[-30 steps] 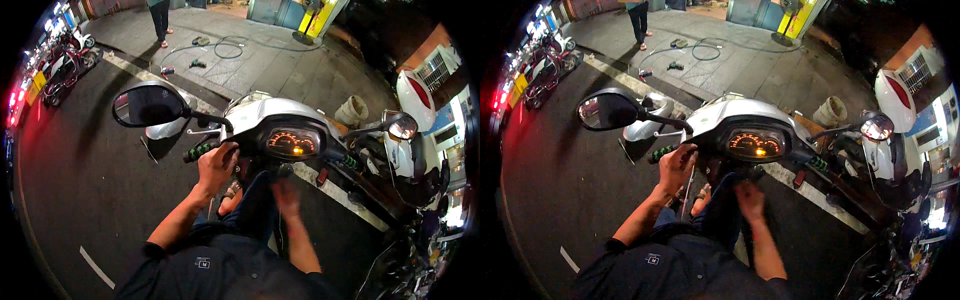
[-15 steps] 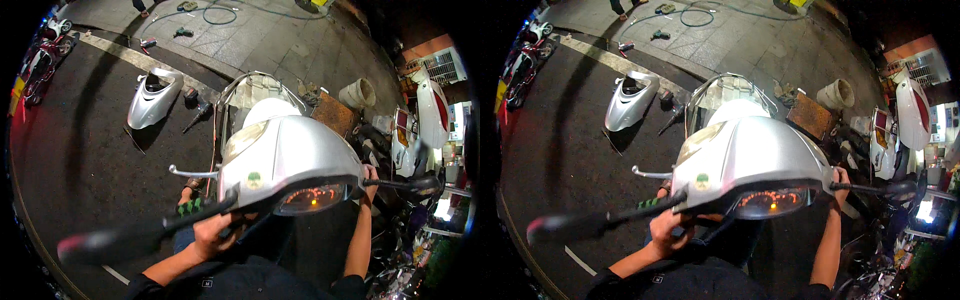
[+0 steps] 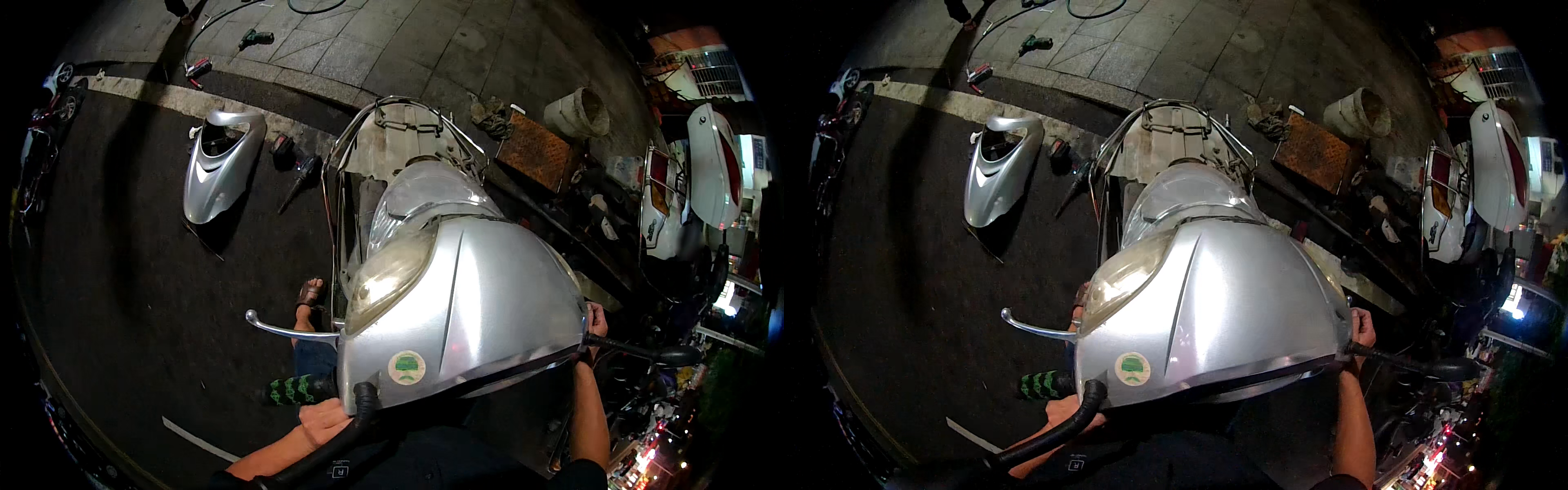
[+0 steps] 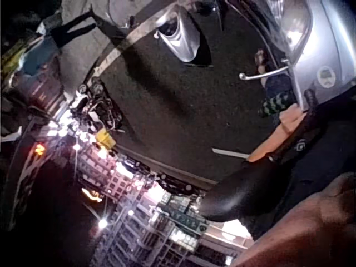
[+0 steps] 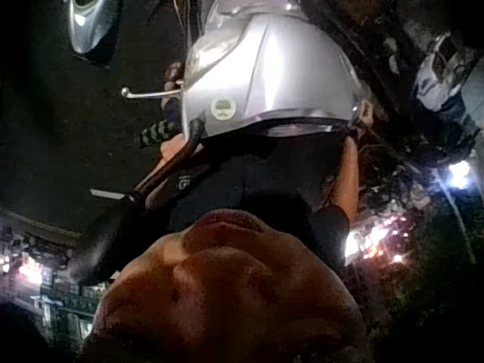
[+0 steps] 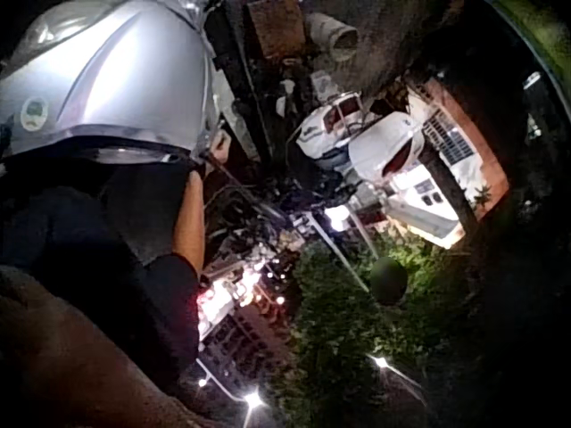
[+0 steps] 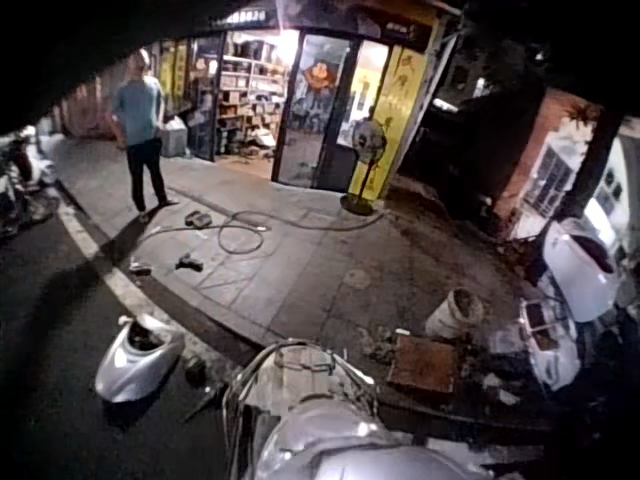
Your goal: The person repairs the front body panel of a scooter by handling internal components, fitting the light assembly, and using a power tool on the frame.
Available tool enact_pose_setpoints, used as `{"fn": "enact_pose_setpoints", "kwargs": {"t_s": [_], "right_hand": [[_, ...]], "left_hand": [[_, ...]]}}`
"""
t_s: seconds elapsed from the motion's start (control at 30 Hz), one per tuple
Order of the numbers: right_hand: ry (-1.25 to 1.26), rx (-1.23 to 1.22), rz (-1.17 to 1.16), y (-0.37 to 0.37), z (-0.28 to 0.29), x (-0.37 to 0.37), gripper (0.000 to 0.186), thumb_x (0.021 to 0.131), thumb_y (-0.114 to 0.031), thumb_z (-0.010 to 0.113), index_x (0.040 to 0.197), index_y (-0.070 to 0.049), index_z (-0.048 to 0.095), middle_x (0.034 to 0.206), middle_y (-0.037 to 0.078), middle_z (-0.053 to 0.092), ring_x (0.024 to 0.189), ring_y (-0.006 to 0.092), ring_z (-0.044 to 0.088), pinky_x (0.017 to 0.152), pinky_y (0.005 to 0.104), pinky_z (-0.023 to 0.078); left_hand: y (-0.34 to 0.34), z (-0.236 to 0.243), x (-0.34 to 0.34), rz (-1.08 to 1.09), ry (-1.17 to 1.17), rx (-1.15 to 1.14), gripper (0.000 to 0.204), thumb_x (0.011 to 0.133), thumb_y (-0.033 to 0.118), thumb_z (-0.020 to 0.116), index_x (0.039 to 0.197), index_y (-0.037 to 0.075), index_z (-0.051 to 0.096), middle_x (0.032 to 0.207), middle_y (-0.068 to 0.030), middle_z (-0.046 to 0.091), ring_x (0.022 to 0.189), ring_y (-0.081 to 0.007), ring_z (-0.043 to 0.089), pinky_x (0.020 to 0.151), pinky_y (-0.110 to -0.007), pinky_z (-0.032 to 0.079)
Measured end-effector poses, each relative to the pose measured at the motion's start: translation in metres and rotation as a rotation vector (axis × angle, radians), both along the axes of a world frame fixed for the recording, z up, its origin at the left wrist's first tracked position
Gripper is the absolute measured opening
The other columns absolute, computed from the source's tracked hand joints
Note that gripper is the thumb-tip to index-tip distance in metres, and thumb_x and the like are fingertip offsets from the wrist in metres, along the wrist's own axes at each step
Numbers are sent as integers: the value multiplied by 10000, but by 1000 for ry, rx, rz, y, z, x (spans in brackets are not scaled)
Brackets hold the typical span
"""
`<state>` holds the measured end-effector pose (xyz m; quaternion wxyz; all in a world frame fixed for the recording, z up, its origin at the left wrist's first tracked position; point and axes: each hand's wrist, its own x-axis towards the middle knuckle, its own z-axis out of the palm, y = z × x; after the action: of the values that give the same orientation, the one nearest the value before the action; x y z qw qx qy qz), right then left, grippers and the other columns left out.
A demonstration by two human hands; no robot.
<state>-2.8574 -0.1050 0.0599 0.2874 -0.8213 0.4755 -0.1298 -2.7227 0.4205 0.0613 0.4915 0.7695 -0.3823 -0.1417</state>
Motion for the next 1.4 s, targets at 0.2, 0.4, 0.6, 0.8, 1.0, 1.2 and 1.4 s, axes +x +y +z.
{"fn": "enact_pose_setpoints", "kwargs": {"t_s": [0.2, 0.4, 0.6, 0.8, 1.0, 1.2, 1.4], "right_hand": [[-77, 45, 30, -3, -3, 1, 229, 962, -217, 511, 903, -8, 585, 750, -17, 530, 695, 76, 455, 656, 221, 407], [-89, -29, 92, 3, -4, 11, 230, 965, -217, 520, 880, -11, 575, 728, -15, 499, 677, 74, 428, 627, 227, 381], [-192, -168, 216, 14, 6, 26, 231, 958, -225, 528, 866, -19, 577, 712, -4, 488, 678, 91, 438, 614, 262, 383], [-212, -186, 165, 12, -1, 27, 235, 925, -254, 561, 869, -28, 591, 647, 53, 515, 596, 165, 476, 572, 313, 407], [-240, -323, 127, -1, -22, 30, 203, 874, -221, 604, 811, -30, 626, 697, 157, 593, 629, 294, 579, 586, 370, 455], [-36, -364, 69, -4, -22, 35, 200, 793, -176, 597, 781, 23, 603, 763, 235, 611, 729, 395, 608, 634, 446, 473], [-148, -421, 134, 1, -14, 36, 214, 824, -213, 564, 829, -2, 599, 810, 229, 622, 766, 429, 599, 648, 476, 467]], "left_hand": [[-25, 24, 21, -18, -36, 134, 119, 683, 61, 683, 789, 86, 633, 641, -79, 600, 571, -210, 612, 453, -311, 455], [-42, 36, 15, 241, -198, -38, 378, 643, -46, 720, 975, 48, 565, 691, -77, 623, 557, -178, 610, 490, -265, 470], [-43, 26, 7, 289, -250, -111, 444, 701, -48, 687, 1116, 35, 551, 836, -137, 628, 661, -226, 628, 570, -302, 495], [-53, 29, -14, 481, -205, -137, 397, 710, -58, 680, 1091, 32, 613, 800, -122, 613, 643, -252, 610, 563, -315, 485], [-56, 51, -22, 512, -71, 36, 344, 769, 10, 669, 1106, 32, 608, 940, -170, 668, 845, -267, 687, 667, -318, 526], [-65, 58, -26, 615, -2, -22, 294, 811, 74, 670, 1100, 55, 622, 832, -109, 689, 702, -145, 670, 623, -270, 500], [-67, 40, -24, 657, 181, -214, 232, 844, 51, 650, 1074, 31, 632, 751, -17, 624, 662, -56, 527, 604, -216, 427]]}}
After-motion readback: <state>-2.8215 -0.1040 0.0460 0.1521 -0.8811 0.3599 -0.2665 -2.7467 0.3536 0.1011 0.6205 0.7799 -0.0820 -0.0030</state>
